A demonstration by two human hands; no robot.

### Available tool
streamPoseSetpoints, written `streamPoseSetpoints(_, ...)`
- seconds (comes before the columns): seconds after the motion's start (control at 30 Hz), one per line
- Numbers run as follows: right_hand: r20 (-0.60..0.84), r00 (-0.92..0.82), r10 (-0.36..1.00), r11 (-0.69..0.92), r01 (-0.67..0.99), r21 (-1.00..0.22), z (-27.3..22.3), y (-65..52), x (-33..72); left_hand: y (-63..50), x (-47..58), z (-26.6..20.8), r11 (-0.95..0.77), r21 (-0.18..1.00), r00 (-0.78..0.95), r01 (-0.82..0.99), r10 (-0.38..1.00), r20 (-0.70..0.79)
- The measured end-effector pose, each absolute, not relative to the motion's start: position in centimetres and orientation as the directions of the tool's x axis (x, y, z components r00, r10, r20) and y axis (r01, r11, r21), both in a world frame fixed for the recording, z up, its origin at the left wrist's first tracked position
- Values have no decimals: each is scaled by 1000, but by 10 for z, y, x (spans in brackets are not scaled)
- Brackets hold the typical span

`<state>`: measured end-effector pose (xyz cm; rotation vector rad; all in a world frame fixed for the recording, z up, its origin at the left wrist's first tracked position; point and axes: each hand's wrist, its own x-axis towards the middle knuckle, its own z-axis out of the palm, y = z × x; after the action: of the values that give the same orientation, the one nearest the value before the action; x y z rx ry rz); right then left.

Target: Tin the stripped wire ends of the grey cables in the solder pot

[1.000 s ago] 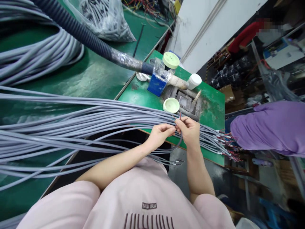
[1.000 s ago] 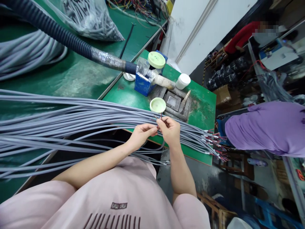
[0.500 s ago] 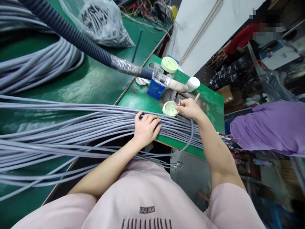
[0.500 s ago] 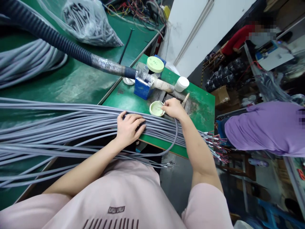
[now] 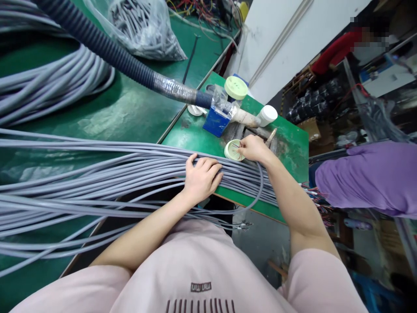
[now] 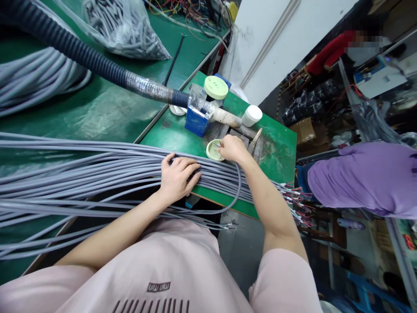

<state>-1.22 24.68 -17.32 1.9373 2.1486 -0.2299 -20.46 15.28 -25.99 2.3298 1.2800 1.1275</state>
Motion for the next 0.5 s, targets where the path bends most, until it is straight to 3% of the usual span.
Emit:
streamPoseSetpoints(0.13,-269,-103,958,122,991,53,-174,247,-13,149,-208,-250,-542,662,283,518,839,466)
streamPoseSetpoints(0.23,-252,-134,958,138,990,-4,-167,246,-7,137,-216,-237,-445,857,185,258,894,409)
streamPoseSetpoints(0.3,-227,-156,961,139,986,-91,-159,245,2,124,-227,-232,-270,963,138,22,954,264)
streamPoseSetpoints(0.37,-193,-151,969,115,975,-190,-151,245,17,106,-243,-235,-30,992,183,-122,982,52)
streamPoseSetpoints(0.5,-190,-66,980,8,957,-291,-142,251,55,48,-281,-249,396,918,289,-25,882,-373)
